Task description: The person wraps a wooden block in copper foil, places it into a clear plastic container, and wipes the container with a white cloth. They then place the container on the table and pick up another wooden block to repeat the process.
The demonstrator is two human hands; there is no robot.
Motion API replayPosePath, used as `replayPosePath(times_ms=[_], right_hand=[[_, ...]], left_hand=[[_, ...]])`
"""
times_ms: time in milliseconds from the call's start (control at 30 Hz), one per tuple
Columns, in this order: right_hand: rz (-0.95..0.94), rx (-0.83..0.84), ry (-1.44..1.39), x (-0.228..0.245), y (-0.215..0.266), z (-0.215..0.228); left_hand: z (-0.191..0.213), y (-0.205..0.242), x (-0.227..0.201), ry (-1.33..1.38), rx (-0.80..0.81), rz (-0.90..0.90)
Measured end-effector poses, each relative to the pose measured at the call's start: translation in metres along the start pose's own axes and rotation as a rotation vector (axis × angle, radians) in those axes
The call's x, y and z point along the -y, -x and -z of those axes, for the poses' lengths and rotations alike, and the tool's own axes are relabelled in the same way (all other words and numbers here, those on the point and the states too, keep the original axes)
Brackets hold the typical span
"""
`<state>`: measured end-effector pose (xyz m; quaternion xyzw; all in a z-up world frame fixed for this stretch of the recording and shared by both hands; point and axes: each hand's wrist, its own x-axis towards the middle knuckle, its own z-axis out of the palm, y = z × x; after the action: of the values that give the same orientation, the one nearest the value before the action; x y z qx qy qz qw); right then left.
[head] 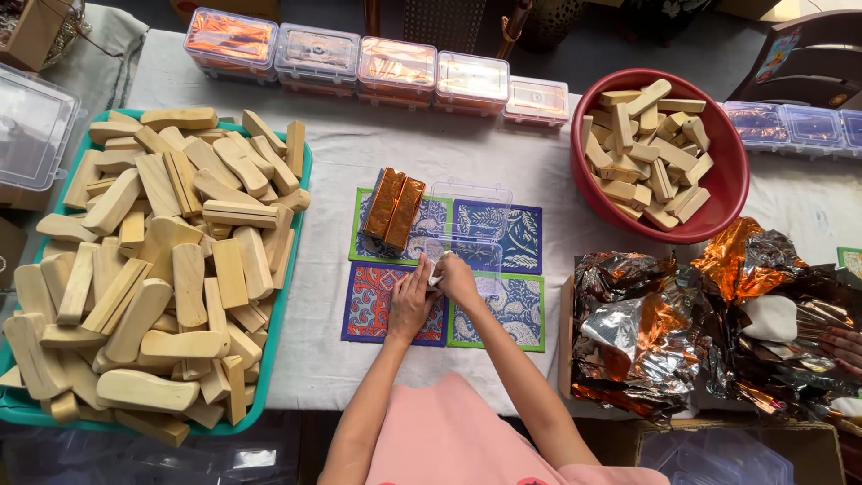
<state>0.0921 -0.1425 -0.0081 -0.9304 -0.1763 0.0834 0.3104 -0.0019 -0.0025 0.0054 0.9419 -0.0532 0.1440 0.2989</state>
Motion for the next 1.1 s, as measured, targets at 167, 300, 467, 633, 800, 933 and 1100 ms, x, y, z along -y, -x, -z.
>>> replayPosePath(times_ms=[167,300,467,633,800,933,1100], right_hand=[[-0.036,-0.132,-0.131,0.004,-0.004,-0.006],[0.135,-0.202,0.012,0.018,0.008,0.019],[0.014,-0.088,0.37,0.021,0.021,0.041],[-0.125,-0.203,0.624,-0.034,0.026,0.036],[-0.096,-0.081,0.867,-0.029,0.017,0.037],[-0.174,0.022,0.856,-0.04,0.01,0.018],[-0.093,-0.114,0.674,-0.045,0.02,0.003]], left_hand=[[-0.004,0.002,0.003,0.011,0.02,0.013],[-0.001,0.0,0.001,0.03,0.02,0.005],[-0.005,0.005,0.004,0.02,-0.019,-0.011],[-0.006,0.006,0.003,0.009,0.0,0.007],[-0.005,0.004,0.003,-0.047,-0.012,-0.01],[-0.006,0.004,0.003,-0.055,-0.024,-0.014],[-0.006,0.004,0.003,-0.052,0.007,-0.01]])
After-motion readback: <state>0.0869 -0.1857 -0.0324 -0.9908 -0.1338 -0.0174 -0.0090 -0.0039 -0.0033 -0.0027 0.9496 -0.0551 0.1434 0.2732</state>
